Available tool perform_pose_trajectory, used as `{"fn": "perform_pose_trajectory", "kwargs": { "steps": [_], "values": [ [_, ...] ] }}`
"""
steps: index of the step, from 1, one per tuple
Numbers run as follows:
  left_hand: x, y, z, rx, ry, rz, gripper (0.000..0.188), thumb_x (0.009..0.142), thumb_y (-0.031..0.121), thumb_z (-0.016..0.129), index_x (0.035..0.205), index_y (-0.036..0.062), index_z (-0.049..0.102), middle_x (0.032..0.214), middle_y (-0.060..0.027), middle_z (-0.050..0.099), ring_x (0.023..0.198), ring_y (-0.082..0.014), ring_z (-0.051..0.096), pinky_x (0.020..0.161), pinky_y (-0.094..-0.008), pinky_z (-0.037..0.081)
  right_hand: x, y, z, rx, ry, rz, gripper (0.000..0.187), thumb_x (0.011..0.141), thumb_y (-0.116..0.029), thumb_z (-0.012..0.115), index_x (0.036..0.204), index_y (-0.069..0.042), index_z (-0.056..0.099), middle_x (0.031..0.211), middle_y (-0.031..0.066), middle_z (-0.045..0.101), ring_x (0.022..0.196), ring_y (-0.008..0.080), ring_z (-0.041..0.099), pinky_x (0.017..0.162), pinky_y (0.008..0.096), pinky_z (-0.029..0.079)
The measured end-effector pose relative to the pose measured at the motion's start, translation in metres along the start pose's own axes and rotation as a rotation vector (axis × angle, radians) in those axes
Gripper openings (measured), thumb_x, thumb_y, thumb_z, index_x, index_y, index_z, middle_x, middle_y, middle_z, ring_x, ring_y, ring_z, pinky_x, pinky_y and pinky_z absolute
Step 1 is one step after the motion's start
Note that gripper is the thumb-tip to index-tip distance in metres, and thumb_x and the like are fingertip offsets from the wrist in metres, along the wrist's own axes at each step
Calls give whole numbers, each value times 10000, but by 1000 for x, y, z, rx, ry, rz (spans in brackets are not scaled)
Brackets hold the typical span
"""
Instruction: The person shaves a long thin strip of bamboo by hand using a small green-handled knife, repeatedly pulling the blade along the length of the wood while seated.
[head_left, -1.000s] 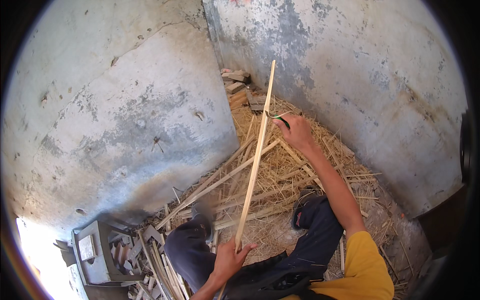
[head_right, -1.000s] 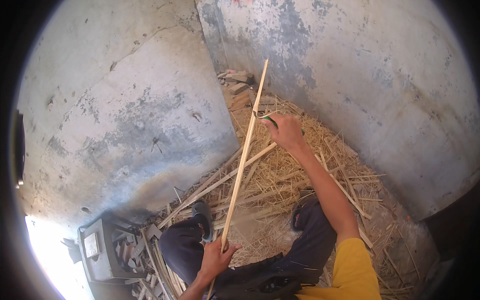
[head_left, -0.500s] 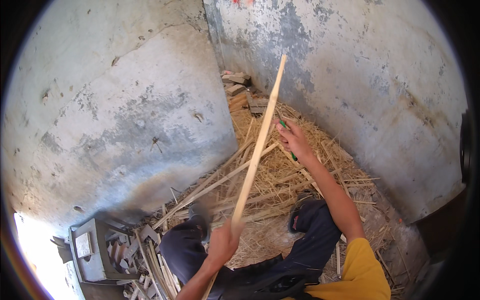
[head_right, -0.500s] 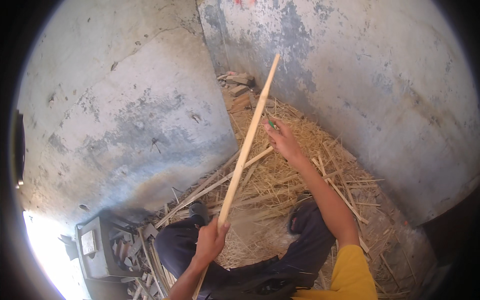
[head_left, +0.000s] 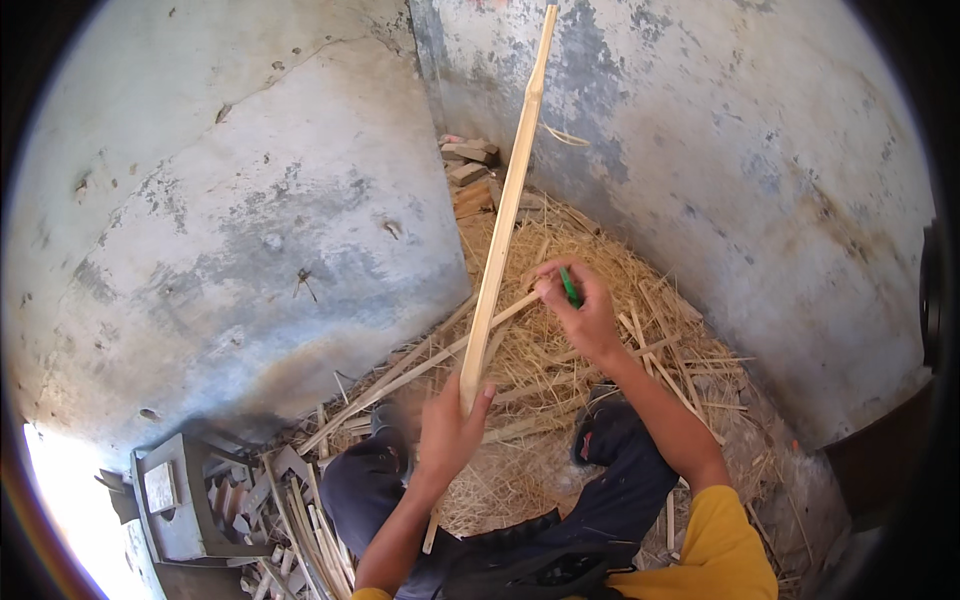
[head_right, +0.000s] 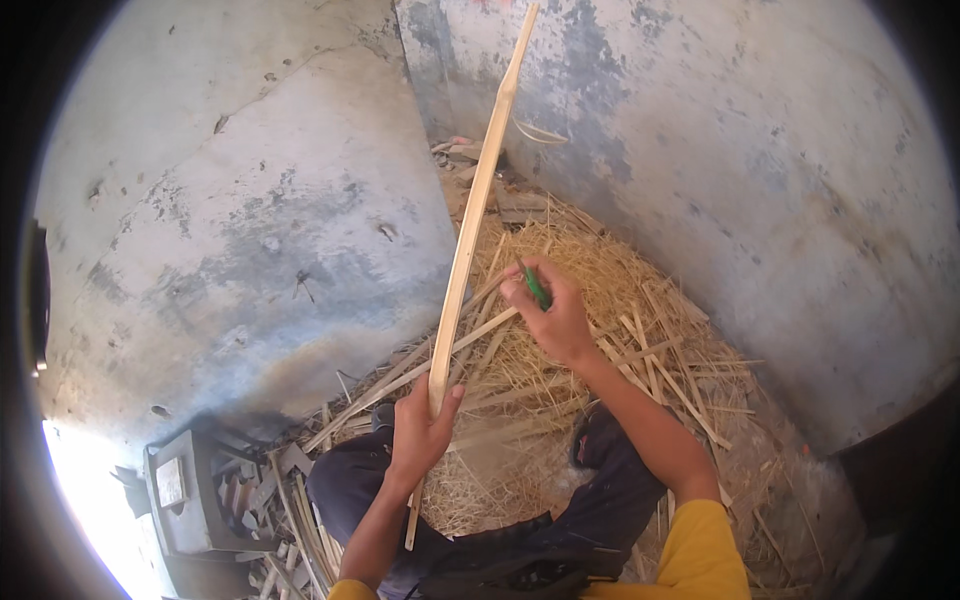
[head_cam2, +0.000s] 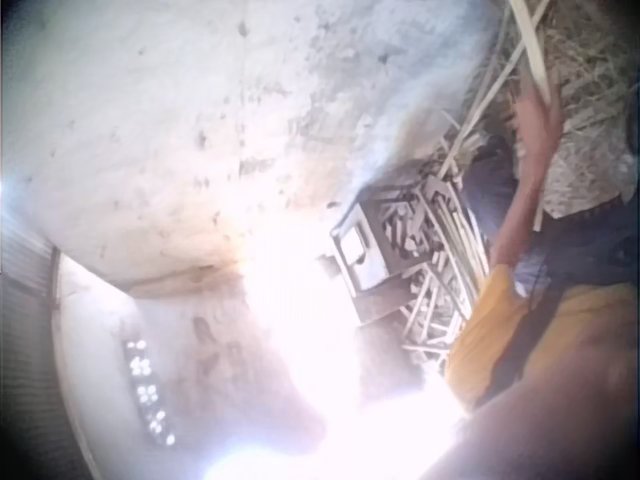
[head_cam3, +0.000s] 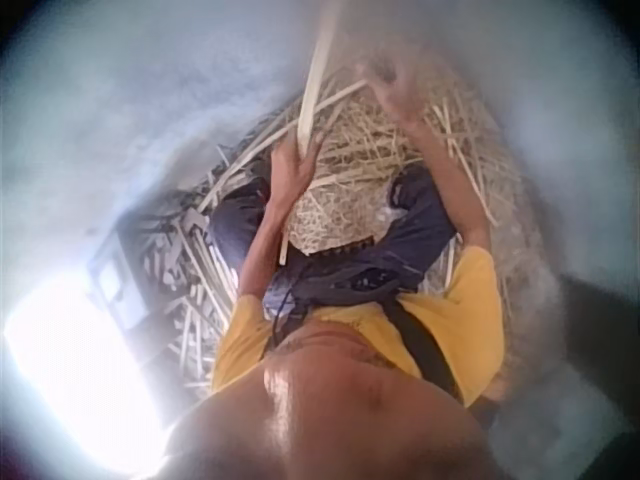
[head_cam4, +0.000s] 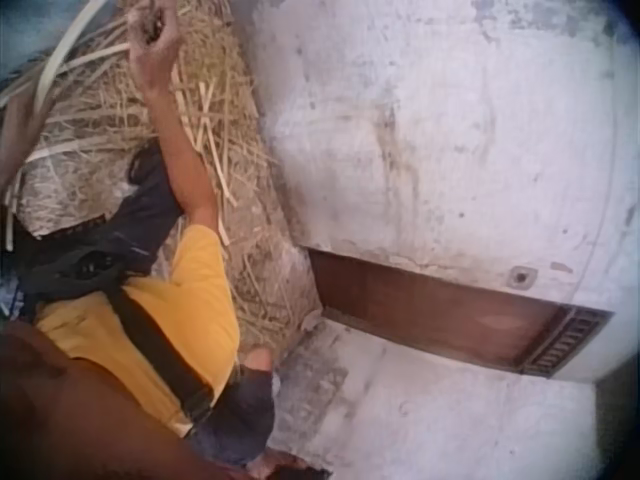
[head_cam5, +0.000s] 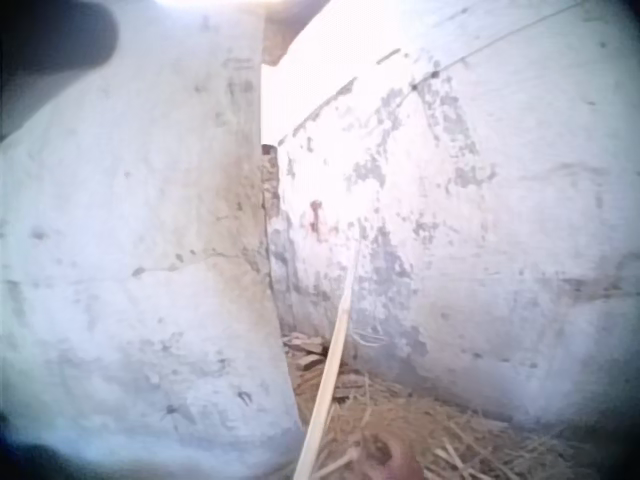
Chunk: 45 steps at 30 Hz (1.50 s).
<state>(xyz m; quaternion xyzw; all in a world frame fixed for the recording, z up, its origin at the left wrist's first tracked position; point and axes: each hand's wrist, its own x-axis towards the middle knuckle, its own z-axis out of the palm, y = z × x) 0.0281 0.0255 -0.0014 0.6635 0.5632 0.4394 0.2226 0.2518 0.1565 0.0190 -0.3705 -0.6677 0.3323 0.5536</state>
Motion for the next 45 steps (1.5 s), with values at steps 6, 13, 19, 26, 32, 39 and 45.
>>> {"fn": "perform_pose_trajectory", "kwargs": {
  "steps": [6,13,19,26,32,39,45],
  "values": [
    [-20,-15,3,-11,-42,-28,256,1022,203,699,1020,-43,627,669,-166,619,552,-248,606,559,-366,462,30,-20,-44,-163,432,-223,328,1029,-278,671,1290,-80,684,1116,7,694,679,31,504,590,217,426],
    [-29,-11,-4,-17,-85,-52,236,1001,173,722,1069,-31,625,696,-168,623,564,-249,604,574,-368,473,50,-23,-61,-332,477,-294,437,1049,-293,649,1407,-41,637,1392,84,682,1140,174,655,1028,343,496],
    [-32,-14,-2,-17,-136,-56,248,999,175,724,1096,-33,631,693,-174,614,571,-278,607,586,-377,478,65,-12,-55,-258,408,-212,447,1063,-339,631,1407,-53,646,1346,113,716,1317,252,626,1149,397,443],
    [-39,-7,-4,24,-230,-47,274,995,185,726,1115,-44,633,703,-168,625,591,-266,630,592,-375,485,65,-11,-57,-30,306,-55,438,1085,-342,604,1440,-87,637,829,-15,636,714,51,570,657,236,486],
    [-52,12,-40,-74,-323,-45,235,997,167,703,1077,-42,630,675,-155,596,574,-239,614,583,-364,478,46,-44,-43,369,265,232,464,1073,-245,615,1474,-18,563,678,-85,437,505,20,332,441,215,243],
    [-88,-8,-97,-62,-735,-327,464,996,180,641,1411,16,514,787,-176,680,682,-309,713,686,-412,544,24,-54,-31,360,-124,328,507,1048,-242,645,1477,7,541,645,-97,428,496,28,352,452,221,269],
    [-91,-21,-126,-99,-917,-277,714,969,259,729,1523,12,350,1010,-217,707,890,-358,735,781,-418,578,-3,-62,3,269,-331,372,569,1051,-241,648,1523,40,499,680,-98,426,558,36,383,508,232,301]
  ]
}}
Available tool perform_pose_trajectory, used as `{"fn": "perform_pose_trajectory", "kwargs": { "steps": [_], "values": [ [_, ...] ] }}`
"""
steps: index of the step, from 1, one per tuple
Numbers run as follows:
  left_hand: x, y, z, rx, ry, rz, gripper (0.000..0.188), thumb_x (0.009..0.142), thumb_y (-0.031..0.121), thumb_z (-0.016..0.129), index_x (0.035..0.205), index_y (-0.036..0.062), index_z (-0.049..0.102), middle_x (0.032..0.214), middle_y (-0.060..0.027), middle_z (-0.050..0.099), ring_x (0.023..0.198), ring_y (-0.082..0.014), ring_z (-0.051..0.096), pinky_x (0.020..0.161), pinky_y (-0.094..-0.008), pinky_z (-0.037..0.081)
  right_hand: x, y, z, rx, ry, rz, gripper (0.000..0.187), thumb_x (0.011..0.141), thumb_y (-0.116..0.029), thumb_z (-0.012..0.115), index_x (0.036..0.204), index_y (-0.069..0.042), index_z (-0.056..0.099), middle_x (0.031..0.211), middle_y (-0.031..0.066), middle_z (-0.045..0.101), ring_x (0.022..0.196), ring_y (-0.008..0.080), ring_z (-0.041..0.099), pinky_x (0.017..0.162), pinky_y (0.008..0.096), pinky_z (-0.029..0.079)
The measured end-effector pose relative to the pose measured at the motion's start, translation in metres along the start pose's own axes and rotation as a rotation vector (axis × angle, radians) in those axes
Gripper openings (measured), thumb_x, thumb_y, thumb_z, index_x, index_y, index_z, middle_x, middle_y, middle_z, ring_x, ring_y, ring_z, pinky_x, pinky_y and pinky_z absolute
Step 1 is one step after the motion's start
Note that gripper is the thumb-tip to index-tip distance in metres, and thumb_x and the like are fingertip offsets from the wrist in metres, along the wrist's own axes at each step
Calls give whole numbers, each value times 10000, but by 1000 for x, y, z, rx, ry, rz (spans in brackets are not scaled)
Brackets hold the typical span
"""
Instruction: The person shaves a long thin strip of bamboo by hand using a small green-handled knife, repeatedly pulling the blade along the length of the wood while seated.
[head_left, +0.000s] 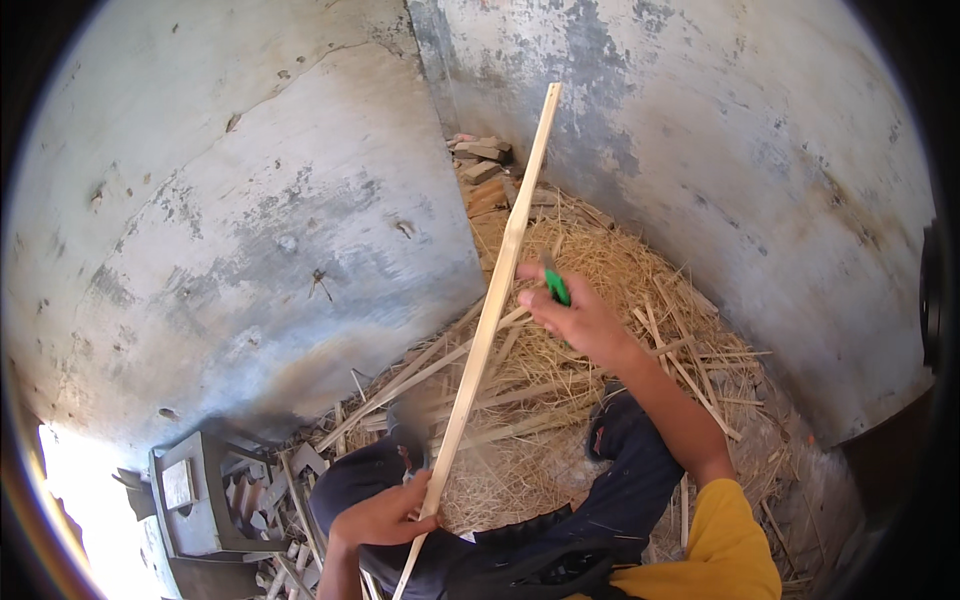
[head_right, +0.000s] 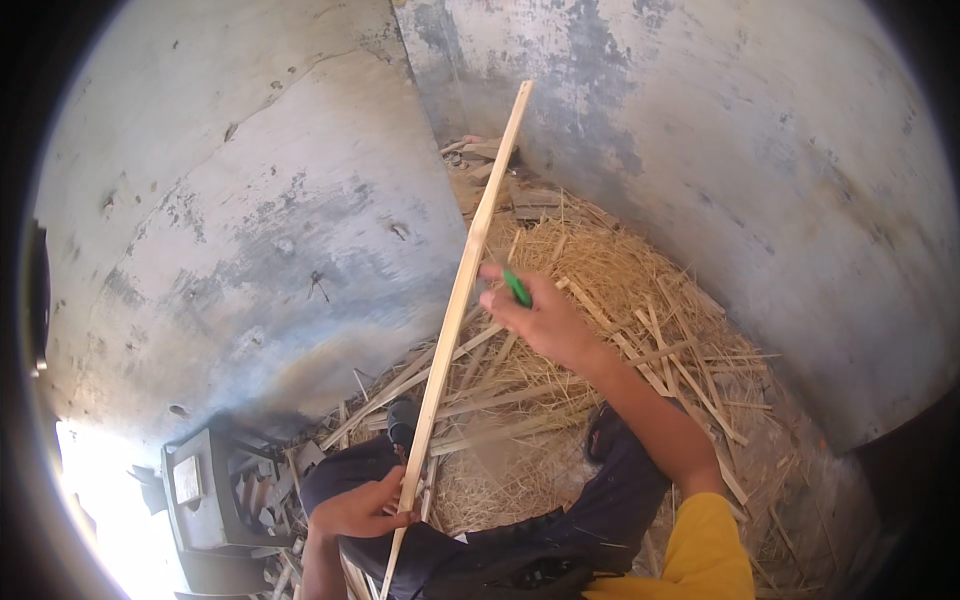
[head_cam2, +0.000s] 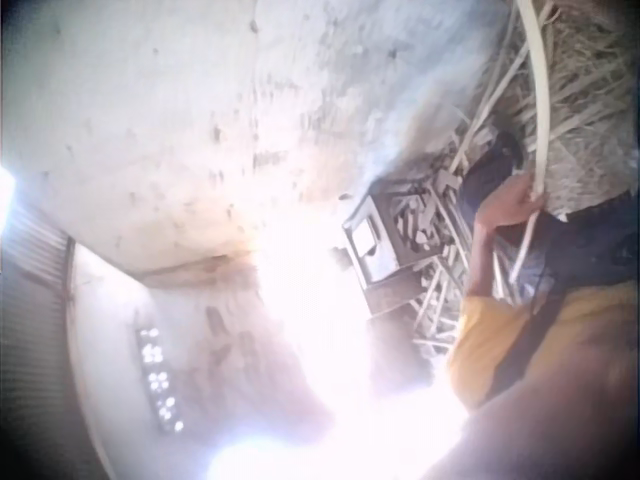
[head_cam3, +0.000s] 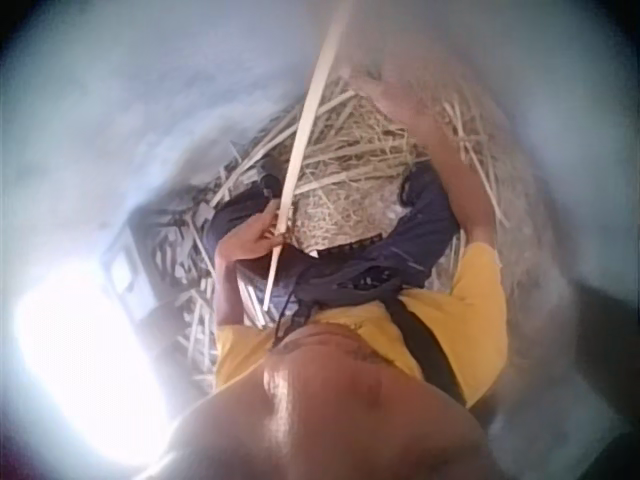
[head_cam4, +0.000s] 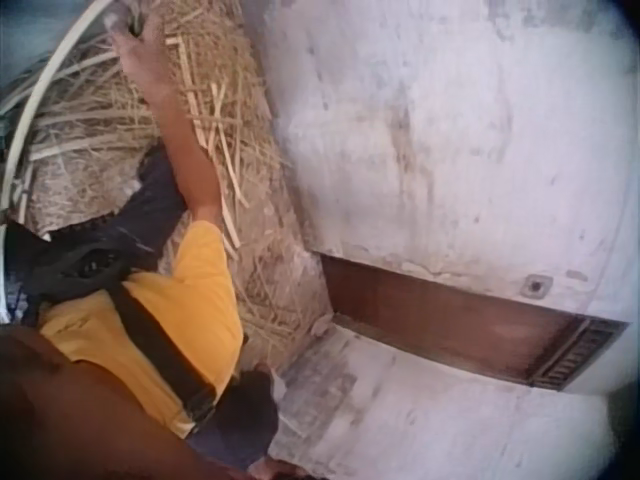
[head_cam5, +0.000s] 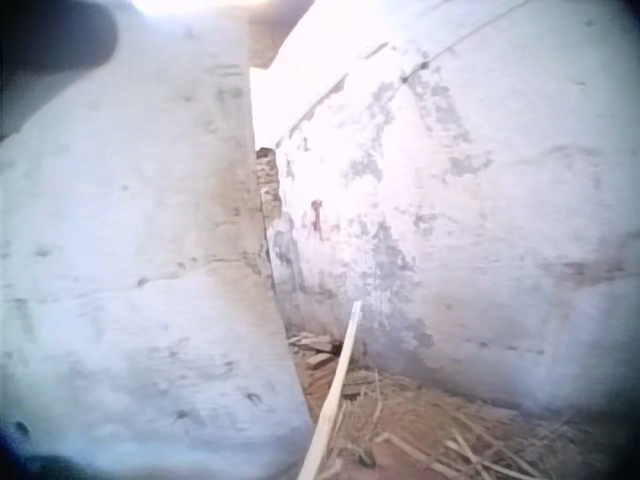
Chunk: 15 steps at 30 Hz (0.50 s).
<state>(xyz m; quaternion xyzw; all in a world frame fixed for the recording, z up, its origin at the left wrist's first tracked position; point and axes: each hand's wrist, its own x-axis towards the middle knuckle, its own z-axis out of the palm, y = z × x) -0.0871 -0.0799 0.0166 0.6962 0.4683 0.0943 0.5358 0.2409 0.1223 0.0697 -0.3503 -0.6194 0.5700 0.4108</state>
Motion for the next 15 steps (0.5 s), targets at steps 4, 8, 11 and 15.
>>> {"fn": "perform_pose_trajectory", "kwargs": {
  "steps": [4,8,11,15],
  "values": [
    [33,26,-10,47,313,126,801,961,285,795,1528,-13,314,1085,-204,701,1013,-293,722,873,-380,578,-2,21,32,-2,-93,5,593,1060,-247,639,1519,91,474,695,-70,461,595,46,422,550,240,347],
    [91,78,-10,-78,596,291,589,1015,172,719,1477,16,386,989,-86,660,901,-176,708,789,-318,577,-5,39,42,-1,-187,7,508,1078,-152,606,1526,52,480,732,-40,517,657,67,503,611,252,415],
    [116,62,-24,-90,591,244,377,1060,156,622,1374,10,472,916,-45,593,718,-109,617,625,-275,506,-8,32,41,66,-157,22,458,1077,-139,605,1503,12,532,769,-24,565,707,86,562,677,266,472],
    [129,51,-26,-464,571,204,188,1092,203,544,1185,41,533,771,25,478,560,-54,441,495,-246,367,-2,27,19,-175,-214,-9,369,1065,-130,622,1419,-24,628,832,1,631,777,100,620,768,279,513]
  ]
}}
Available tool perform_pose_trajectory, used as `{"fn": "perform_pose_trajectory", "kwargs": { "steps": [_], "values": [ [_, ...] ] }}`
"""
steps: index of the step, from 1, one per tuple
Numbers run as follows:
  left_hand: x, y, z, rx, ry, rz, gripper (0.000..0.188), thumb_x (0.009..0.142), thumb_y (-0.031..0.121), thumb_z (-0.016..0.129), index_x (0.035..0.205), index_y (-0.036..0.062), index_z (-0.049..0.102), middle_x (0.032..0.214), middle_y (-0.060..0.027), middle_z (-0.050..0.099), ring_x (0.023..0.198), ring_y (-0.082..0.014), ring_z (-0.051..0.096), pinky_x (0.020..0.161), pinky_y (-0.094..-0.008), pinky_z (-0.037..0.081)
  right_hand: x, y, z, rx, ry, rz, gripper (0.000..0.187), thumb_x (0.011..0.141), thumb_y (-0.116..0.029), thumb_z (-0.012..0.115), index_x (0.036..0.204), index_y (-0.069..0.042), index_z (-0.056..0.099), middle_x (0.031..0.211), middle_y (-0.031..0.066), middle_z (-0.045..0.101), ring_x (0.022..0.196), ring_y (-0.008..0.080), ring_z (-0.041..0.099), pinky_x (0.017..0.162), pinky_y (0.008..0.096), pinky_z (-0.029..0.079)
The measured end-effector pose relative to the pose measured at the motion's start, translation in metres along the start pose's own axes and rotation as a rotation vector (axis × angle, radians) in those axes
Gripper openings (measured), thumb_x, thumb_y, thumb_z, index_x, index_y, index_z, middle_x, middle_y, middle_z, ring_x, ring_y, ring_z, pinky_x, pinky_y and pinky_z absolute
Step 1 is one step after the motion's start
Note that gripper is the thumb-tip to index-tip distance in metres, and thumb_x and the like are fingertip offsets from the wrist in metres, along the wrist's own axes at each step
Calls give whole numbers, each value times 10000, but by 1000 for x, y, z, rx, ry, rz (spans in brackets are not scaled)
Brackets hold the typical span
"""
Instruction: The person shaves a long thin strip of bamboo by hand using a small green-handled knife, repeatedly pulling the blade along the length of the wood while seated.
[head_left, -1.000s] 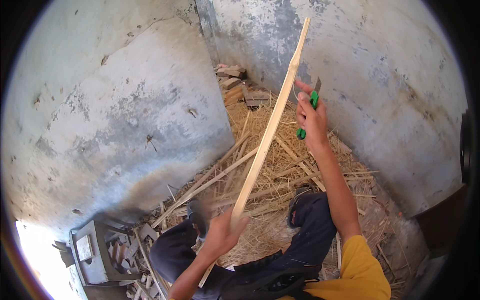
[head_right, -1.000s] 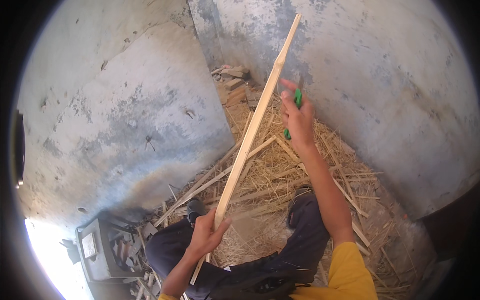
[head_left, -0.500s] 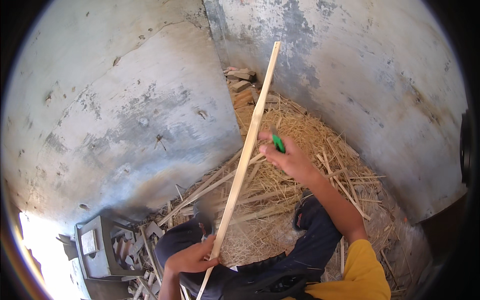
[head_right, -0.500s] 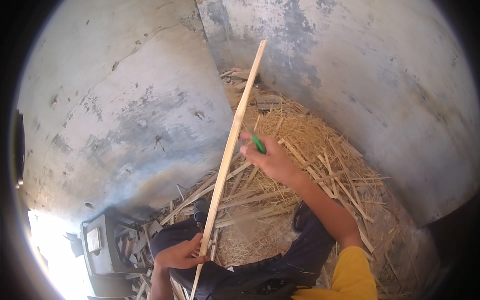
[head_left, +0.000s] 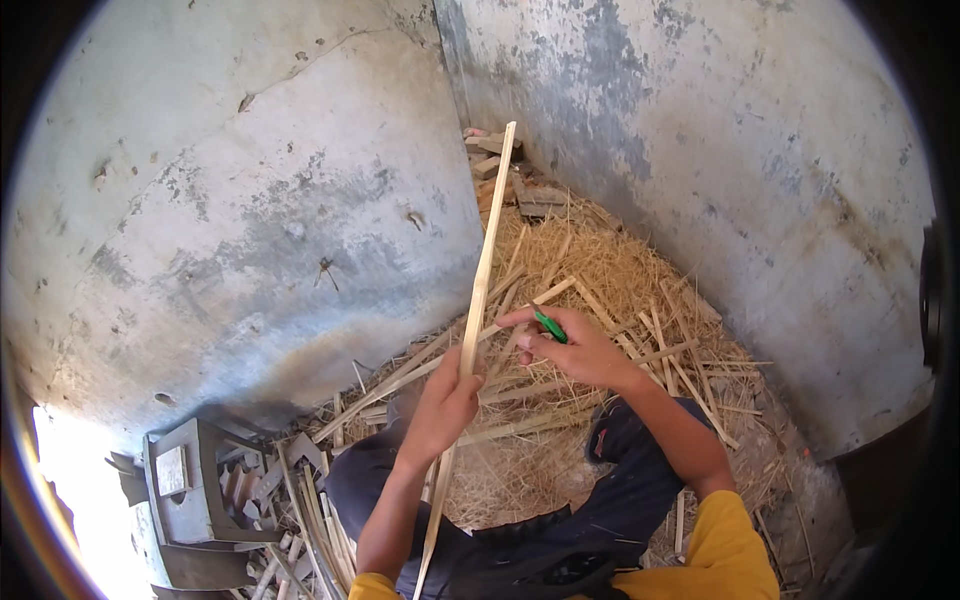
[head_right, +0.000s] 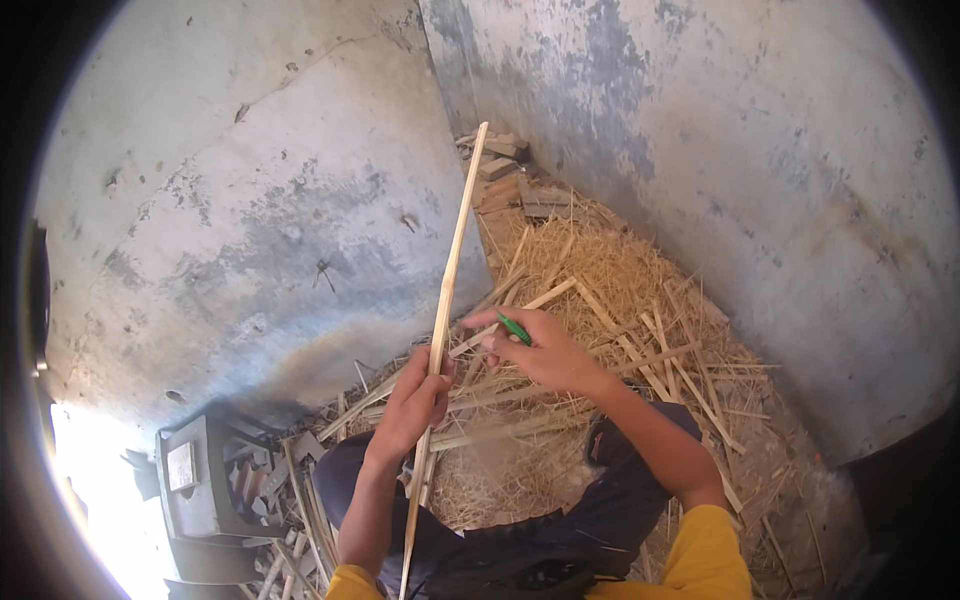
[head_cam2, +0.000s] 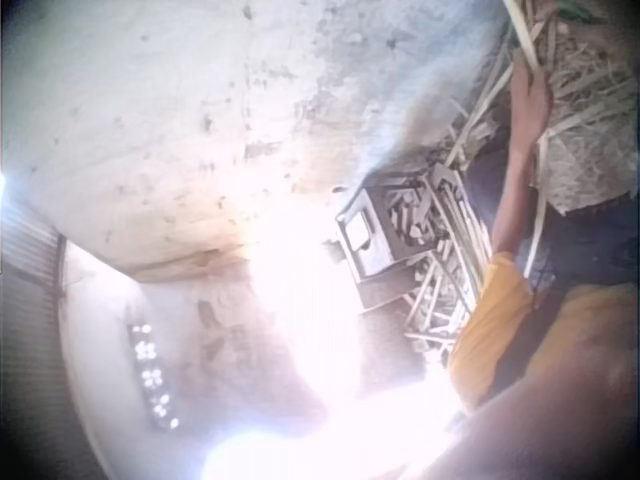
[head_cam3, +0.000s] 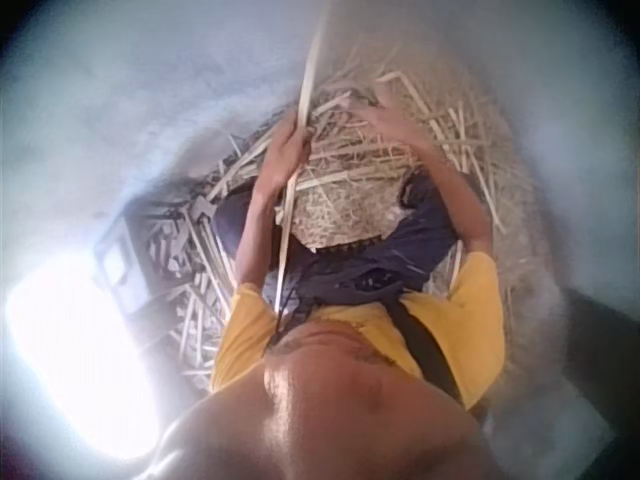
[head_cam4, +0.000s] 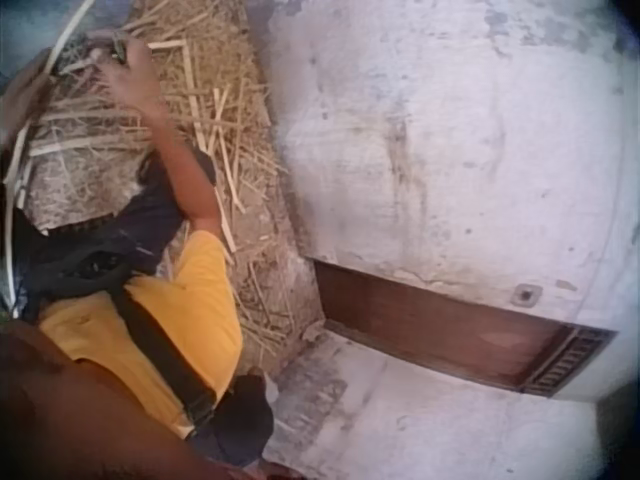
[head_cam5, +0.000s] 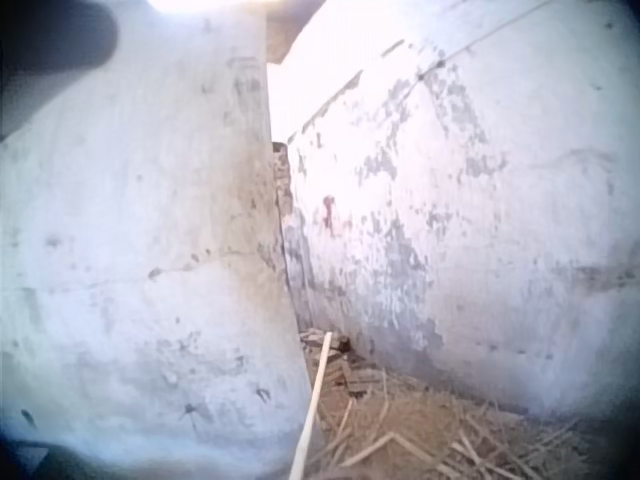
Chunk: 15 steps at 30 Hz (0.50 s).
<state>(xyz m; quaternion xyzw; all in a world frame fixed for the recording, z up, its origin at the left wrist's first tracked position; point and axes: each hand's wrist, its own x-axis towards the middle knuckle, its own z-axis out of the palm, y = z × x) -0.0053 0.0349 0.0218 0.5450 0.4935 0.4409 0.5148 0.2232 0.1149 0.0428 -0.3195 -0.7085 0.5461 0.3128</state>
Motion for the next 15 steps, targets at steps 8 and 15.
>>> {"fn": "perform_pose_trajectory", "kwargs": {
  "steps": [8,15],
  "values": [
    [7,-6,5,-9,-1,35,337,1143,396,473,1089,75,557,697,86,375,527,-22,324,464,-224,267,-12,2,0,-64,8,-20,274,1052,-130,648,1300,-19,677,945,33,663,988,132,686,886,298,541],
    [2,3,7,-56,-14,3,651,1129,605,271,1142,35,586,685,62,371,519,-47,329,465,-230,271,-12,-5,-13,-11,92,-21,274,1094,-272,579,1243,-50,642,997,25,653,978,132,643,913,315,511]
  ]
}}
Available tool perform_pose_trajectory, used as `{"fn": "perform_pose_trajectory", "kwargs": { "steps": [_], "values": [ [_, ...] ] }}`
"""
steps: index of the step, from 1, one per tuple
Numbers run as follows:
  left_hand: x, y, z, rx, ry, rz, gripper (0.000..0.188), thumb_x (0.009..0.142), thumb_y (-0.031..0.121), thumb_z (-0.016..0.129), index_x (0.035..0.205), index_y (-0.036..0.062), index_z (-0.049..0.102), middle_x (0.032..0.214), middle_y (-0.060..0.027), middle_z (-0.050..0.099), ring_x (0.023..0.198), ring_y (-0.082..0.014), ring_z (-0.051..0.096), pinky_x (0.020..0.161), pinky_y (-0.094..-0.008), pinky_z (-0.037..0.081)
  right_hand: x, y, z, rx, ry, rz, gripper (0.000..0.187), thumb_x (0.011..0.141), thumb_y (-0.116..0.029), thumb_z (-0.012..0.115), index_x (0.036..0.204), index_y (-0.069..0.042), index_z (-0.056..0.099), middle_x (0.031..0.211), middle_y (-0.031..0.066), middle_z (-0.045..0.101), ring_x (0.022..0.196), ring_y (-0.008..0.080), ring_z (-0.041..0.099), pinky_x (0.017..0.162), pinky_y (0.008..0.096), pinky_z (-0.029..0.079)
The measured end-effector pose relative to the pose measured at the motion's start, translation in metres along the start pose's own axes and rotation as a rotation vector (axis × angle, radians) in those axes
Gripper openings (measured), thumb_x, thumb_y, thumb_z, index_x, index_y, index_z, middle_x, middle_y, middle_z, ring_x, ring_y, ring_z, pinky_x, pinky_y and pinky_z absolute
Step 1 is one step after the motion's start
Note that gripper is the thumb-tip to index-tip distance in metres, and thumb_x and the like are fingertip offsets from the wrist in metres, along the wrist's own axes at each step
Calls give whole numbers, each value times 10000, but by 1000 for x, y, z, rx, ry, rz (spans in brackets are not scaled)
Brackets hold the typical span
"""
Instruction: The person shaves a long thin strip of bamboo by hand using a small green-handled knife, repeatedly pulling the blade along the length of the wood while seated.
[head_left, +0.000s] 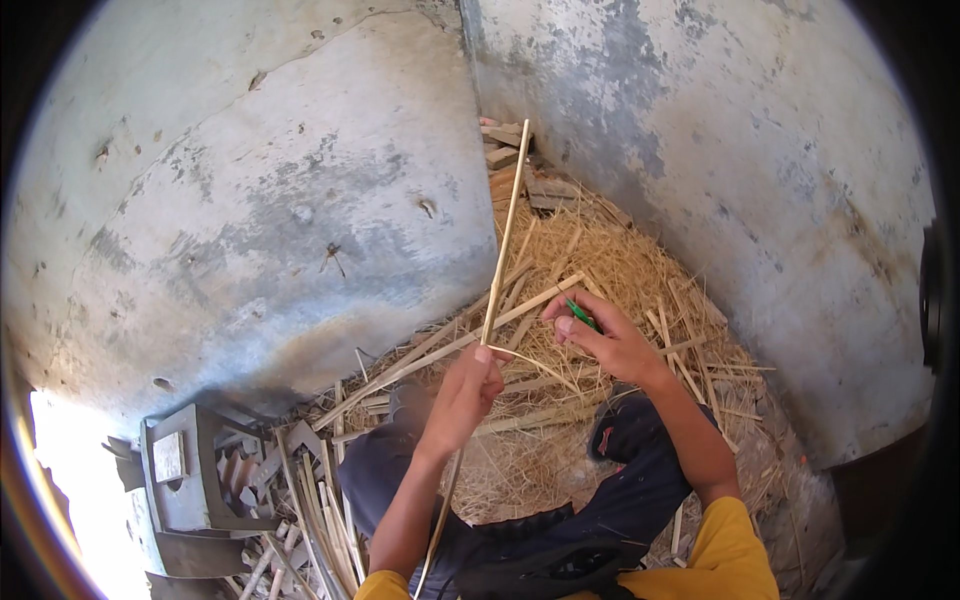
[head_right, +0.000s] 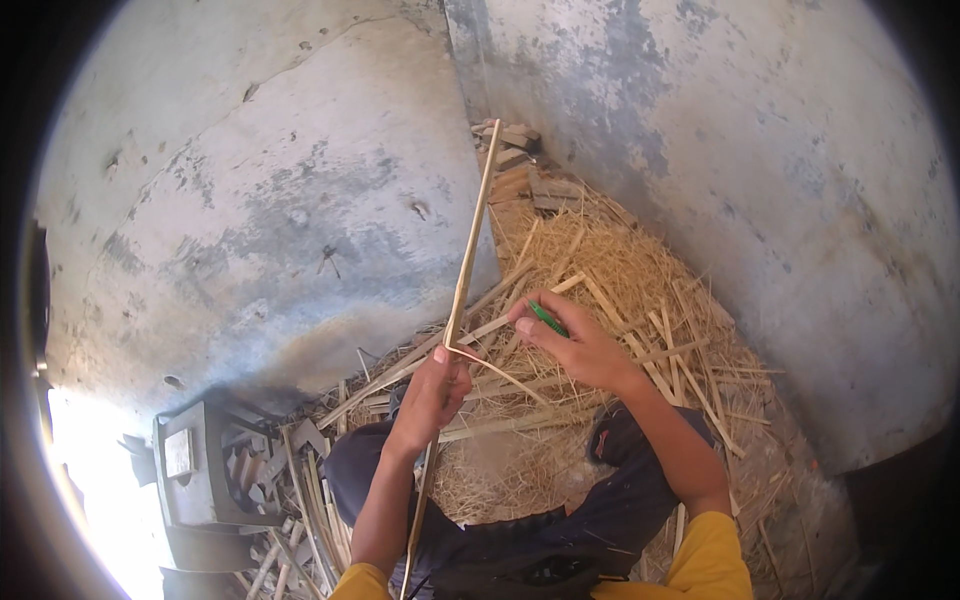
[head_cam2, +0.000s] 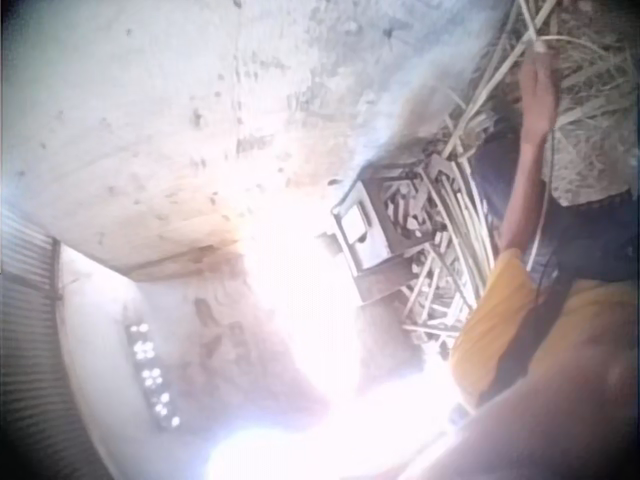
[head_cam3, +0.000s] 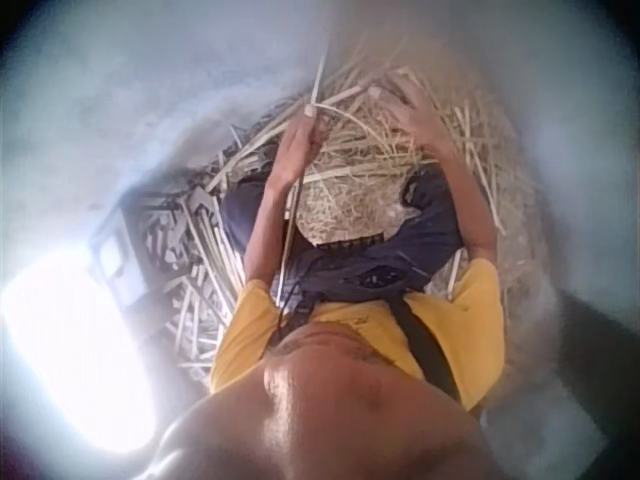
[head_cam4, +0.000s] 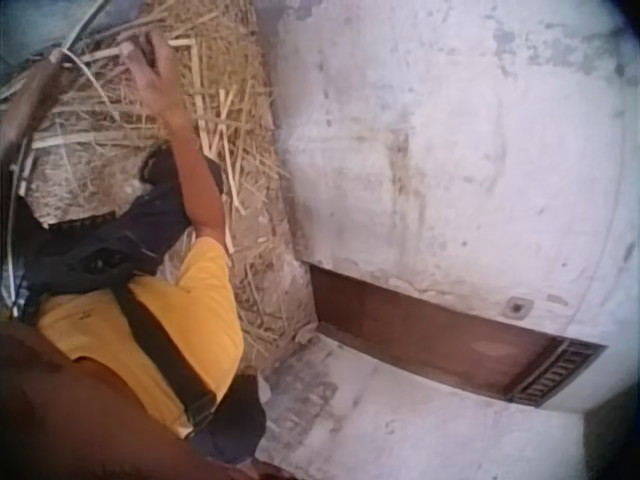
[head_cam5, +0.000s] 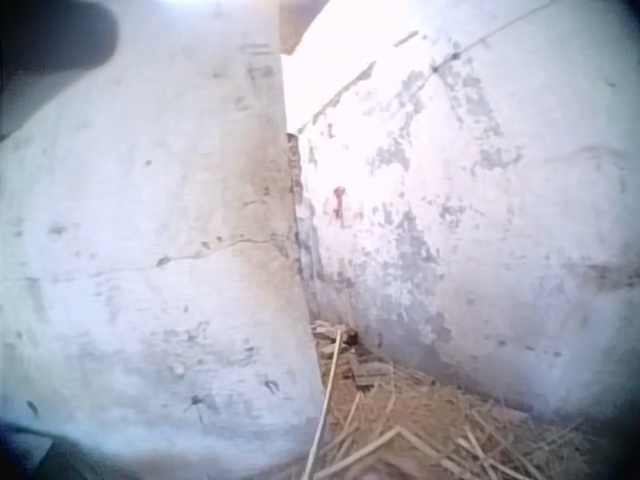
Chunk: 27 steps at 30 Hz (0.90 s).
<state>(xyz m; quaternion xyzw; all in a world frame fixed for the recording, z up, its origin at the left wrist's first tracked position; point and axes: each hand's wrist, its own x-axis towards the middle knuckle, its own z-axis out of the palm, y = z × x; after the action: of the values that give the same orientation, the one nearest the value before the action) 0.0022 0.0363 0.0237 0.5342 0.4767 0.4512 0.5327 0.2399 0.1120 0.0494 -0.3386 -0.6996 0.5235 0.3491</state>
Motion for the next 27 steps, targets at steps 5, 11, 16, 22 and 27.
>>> {"fn": "perform_pose_trajectory", "kwargs": {
  "steps": [5,11,16,22,27],
  "values": [
    [-2,2,0,41,-1,-55,777,1092,703,159,1090,44,571,683,49,379,496,-66,341,454,-249,286,3,8,6,-30,2,-36,318,1101,-319,555,1233,-44,648,927,30,631,879,123,611,831,298,492],
    [-4,8,-2,-44,16,-240,620,1123,605,327,986,56,582,684,31,423,570,-64,395,522,-261,344,5,-8,14,-105,-102,-15,321,1099,-274,559,1249,-4,646,881,37,585,828,114,560,761,286,455],
    [2,-13,6,83,64,36,344,1109,353,565,1079,17,629,714,13,499,678,-66,473,609,-276,406,7,6,20,-176,-98,-106,381,1104,-341,534,1258,-14,656,902,81,644,811,167,596,782,337,476],
    [4,-23,10,181,106,188,290,1088,254,627,1247,13,648,729,-2,551,720,-77,508,656,-295,445,8,7,22,-309,-114,-88,433,1110,-387,492,1268,-14,646,1002,154,713,894,295,682,837,393,496],
    [-1,-9,11,238,76,74,277,1044,278,701,1092,6,670,683,-4,574,642,-97,505,588,-310,429,6,11,22,-265,-36,-123,409,1086,-370,549,1246,-14,672,972,108,727,809,210,651,776,354,492]
  ]
}}
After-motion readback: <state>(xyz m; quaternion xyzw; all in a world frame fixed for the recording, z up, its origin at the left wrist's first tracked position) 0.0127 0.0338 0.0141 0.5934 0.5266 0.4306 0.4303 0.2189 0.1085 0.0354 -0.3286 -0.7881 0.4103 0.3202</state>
